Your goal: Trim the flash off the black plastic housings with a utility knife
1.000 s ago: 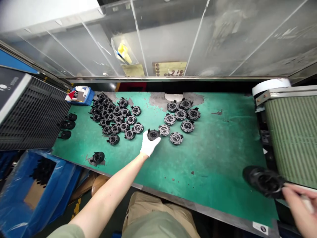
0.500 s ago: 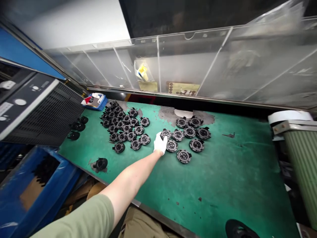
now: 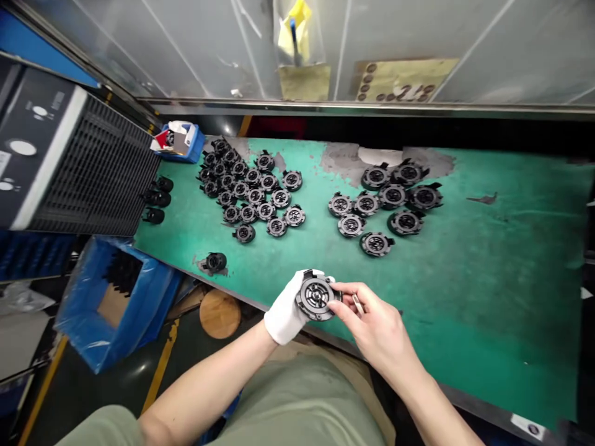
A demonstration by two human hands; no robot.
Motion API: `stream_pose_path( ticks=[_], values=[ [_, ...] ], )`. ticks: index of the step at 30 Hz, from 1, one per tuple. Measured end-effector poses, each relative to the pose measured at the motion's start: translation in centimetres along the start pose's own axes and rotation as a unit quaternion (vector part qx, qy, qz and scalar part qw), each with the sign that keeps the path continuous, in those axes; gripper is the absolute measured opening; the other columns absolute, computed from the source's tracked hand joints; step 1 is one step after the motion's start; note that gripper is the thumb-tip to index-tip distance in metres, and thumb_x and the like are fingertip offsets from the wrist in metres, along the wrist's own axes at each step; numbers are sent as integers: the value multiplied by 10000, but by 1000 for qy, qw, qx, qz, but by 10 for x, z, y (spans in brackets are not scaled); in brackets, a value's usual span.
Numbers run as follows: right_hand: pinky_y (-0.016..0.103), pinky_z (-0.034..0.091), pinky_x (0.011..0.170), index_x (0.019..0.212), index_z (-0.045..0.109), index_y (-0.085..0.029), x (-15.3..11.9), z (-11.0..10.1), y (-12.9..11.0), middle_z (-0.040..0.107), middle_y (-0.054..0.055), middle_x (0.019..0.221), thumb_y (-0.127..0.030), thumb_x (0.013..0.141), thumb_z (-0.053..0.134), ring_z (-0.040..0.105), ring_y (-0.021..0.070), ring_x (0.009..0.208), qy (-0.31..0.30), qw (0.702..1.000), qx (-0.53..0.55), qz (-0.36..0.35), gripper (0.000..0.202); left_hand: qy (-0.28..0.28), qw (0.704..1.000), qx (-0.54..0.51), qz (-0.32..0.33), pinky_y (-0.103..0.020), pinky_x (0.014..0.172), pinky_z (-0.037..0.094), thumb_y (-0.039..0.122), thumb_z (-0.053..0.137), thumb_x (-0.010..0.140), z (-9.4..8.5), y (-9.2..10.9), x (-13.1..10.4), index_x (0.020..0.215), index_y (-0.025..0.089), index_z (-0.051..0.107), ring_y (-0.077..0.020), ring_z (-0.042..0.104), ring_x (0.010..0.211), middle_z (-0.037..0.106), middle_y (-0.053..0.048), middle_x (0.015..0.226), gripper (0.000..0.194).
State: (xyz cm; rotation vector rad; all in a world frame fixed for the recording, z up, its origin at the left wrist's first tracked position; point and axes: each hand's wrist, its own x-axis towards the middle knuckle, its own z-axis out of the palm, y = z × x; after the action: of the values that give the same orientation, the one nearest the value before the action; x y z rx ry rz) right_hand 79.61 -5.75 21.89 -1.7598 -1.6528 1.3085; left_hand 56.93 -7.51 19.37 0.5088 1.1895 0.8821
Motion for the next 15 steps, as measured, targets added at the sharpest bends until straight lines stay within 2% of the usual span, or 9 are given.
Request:
stream_pose_path(
  ticks=[2,5,8,11,15],
  values=[
    [352,662,748,1288,926,-285,-3,6,-16,845,64,950,-1002,1101,728,765,234,800,-7,1000,13,-14,766,7,999,-27,25,-720,1334,732,1005,780,1099,-9,9,-15,1515,271,815,-440,883,1499,904,-174,1624,844],
    [348,667,739,1257,923,-287,-8,13,-31,828,64,933,-1002,1085,767,758,225,774,-3,999,23,-30,752,10,996,-44,71,-667,1468,623,954,749,1147,-24,23,-23,1518,261,835,-423,827,1584,879,-160,1674,791],
    [339,655,701,1230,913,-293,-9,23,-39,811,51,902,-981,1091,789,735,211,727,4,999,30,-41,713,6,994,-37,101,-624,1488,583,908,830,1132,-39,34,-27,1476,230,894,-431,801,1597,882,-175,1644,763],
    [337,655,695,1234,905,-301,-9,34,-42,802,39,887,-965,1104,790,731,208,718,3,998,35,-48,687,11,994,-34,103,-601,1487,572,838,897,1130,-51,41,-32,1469,227,926,-427,800,1588,889,-173,1626,699],
    [343,666,716,1271,899,-301,-8,49,-38,823,41,915,-931,1116,802,754,213,743,-8,998,31,-49,657,41,994,-54,83,-606,1477,588,953,846,1106,-63,38,-36,1457,228,923,-432,811,1564,891,-179,1611,809]
  ],
)
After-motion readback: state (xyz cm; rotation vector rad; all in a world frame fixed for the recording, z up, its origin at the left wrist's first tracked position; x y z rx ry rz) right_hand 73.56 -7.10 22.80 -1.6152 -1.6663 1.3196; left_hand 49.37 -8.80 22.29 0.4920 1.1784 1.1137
